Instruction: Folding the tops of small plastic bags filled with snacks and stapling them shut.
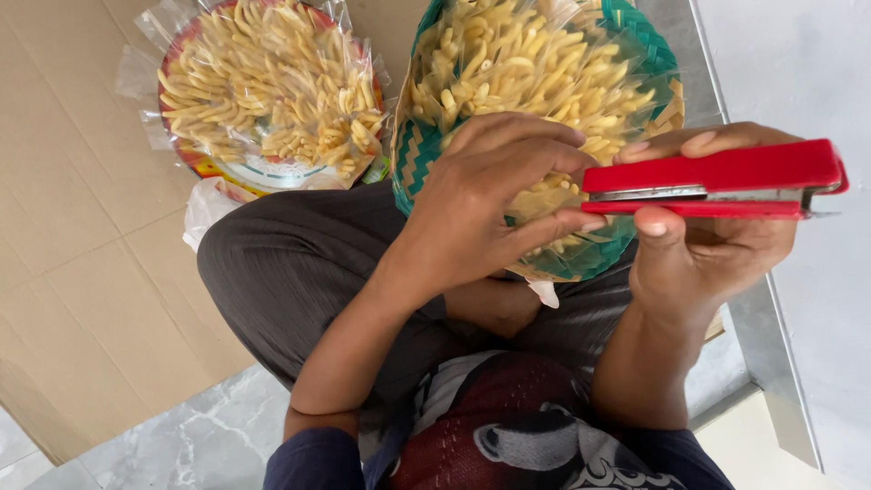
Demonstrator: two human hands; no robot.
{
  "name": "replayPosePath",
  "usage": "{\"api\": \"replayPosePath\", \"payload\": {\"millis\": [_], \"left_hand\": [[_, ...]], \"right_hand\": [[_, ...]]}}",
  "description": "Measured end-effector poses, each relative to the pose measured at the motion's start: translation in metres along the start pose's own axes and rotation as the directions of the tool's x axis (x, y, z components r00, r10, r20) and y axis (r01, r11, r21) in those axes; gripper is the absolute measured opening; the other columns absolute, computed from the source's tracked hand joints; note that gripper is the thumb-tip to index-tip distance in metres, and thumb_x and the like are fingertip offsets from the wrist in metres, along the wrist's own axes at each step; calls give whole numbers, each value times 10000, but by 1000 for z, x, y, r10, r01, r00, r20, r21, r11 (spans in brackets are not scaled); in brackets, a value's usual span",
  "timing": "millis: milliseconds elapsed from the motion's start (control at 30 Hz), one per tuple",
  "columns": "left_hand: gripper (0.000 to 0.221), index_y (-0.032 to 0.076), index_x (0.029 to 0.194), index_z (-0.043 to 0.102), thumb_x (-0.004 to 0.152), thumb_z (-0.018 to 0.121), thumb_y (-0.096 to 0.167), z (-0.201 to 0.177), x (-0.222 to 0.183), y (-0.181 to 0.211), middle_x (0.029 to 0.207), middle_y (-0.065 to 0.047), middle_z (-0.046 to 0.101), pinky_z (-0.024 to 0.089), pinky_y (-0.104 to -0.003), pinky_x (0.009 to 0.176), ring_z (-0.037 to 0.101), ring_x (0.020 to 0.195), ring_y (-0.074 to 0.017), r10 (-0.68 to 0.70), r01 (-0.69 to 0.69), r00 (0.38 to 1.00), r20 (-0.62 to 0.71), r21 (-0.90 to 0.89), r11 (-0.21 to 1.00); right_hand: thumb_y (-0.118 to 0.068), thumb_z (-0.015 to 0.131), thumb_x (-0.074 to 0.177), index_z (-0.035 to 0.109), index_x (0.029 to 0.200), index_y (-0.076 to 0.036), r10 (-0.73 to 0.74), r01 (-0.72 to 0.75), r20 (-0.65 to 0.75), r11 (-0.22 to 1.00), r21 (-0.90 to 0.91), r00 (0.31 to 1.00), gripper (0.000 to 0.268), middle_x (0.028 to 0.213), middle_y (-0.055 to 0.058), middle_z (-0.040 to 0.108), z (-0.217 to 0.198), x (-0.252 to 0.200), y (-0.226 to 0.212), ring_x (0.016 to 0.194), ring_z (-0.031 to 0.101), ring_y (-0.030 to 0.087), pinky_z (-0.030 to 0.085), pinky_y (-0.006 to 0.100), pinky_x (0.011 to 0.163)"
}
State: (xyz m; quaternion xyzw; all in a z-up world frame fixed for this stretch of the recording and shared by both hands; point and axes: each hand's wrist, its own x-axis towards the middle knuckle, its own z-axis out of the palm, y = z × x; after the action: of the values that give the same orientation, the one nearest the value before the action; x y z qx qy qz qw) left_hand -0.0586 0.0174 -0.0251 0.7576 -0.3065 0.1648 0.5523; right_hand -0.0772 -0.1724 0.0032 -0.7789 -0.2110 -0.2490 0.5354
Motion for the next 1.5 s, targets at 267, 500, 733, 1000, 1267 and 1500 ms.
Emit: {"api": "replayPosePath", "payload": {"millis": [267,500,733,1000,1267,1500], "left_hand": [[81,134,1060,716,1001,738,186,-11,-2,1,1091,-32,773,477,-416,1118,750,1089,-196,-56,54,998,-13,-118,992],[126,133,1057,752,1021,666,217,-12,-3,4,1003,-1,785,502,-421,1128,698,1083,-231,-163,165,986,25,-183,969],[110,123,1048,752,1007,689,204,-10,-4,5,1030,-9,787,503,-423,1132,728,1038,-215,-143,142,990,12,-184,973],[102,100,1032,746,1012,694,186,-8,-4,6,975,-6,791,503,-432,1084,751,873,-182,-14,12,1000,-22,-85,996],[165,80,1054,711,1037,640,227,-9,-5,3,988,-40,792,495,-445,1048,739,856,-217,32,-32,999,10,-10,999],[452,108,1292,593,989,741,409,-9,-8,2,1104,7,802,456,-445,1139,771,1037,-197,-38,33,998,47,106,994]], "right_hand": [[-324,639,1096,447,1341,-65,-4,6,-41,999,50,999,405,1289,73,453,-4,5,4,1023,647,328,640,470,835],[-316,625,1097,439,1338,-40,-33,36,-54,998,53,998,410,1301,118,447,-7,7,10,1003,628,354,626,500,793],[-342,550,1080,460,1376,8,-163,167,-97,985,32,982,467,1420,127,461,-16,6,14,1049,585,466,593,592,844],[-338,620,1044,448,1366,-58,-104,106,-29,991,77,994,460,1346,102,449,5,4,5,1065,640,372,636,497,841],[-383,651,1039,462,1309,-27,-49,49,-39,999,23,998,485,1286,99,459,11,3,2,990,665,334,640,452,833],[-391,692,998,500,1249,26,-37,36,-30,999,-23,999,523,1181,151,518,9,-2,0,979,678,330,633,442,932]]}}
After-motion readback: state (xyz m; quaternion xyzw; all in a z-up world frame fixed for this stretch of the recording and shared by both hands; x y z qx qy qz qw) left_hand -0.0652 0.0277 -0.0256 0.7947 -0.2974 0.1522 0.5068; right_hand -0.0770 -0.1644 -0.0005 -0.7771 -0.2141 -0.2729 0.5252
